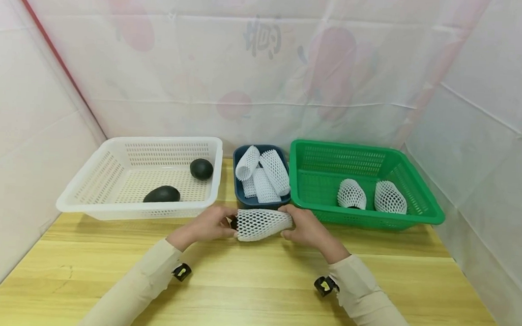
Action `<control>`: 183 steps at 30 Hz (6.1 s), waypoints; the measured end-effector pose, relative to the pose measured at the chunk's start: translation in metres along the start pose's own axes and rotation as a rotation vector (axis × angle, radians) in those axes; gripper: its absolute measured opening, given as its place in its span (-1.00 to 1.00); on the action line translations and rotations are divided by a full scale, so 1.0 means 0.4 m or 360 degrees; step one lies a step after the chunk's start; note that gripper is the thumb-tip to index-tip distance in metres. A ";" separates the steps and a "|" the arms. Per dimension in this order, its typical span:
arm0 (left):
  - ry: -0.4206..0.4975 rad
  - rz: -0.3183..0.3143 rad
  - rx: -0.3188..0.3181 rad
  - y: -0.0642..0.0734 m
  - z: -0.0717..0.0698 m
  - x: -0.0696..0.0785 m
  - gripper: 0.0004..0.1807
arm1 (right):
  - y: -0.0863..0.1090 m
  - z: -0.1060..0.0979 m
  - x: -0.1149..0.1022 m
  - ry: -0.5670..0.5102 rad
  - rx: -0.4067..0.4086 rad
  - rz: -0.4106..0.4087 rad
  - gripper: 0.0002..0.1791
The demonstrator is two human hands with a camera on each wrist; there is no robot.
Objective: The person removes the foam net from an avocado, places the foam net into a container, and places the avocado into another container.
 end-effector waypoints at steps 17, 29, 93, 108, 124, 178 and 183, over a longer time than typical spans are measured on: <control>0.0020 -0.0054 0.0028 0.000 -0.003 -0.006 -0.51 | -0.010 0.011 -0.047 0.0041 0.0076 -0.0174 -0.33; -0.0133 -0.0019 0.0124 -0.027 0.005 0.007 -0.52 | -0.047 0.048 -0.092 0.0096 -0.0019 -0.0233 -0.48; -0.0128 0.0082 0.0125 0.005 0.010 0.025 -0.35 | -0.035 0.030 -0.119 -0.0049 -0.0030 -0.0333 -0.52; -0.0105 0.0037 0.0025 -0.015 0.035 0.024 -0.32 | -0.048 0.066 -0.127 0.0005 -0.0087 -0.0315 -0.57; -0.0056 0.0080 0.0113 0.011 -0.003 0.033 -0.33 | -0.045 0.021 -0.141 0.0062 -0.0014 -0.0366 -0.75; -0.0128 0.0117 0.0309 0.169 -0.202 0.088 -0.38 | -0.209 -0.169 -0.104 -0.0078 0.0309 -0.0047 -0.72; -0.0161 0.0134 0.0344 0.179 -0.224 0.089 -0.38 | -0.241 -0.177 -0.069 -0.0066 0.0357 0.0076 -0.70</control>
Point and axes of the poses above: each hand's wrist, its own y-axis away from the middle knuckle, its own z-axis out of the palm, x = y × z, the point moved 9 cm from there along -y, towards the middle knuckle, and after that the axes turned 5 degrees about x, right-handed, at the moved point
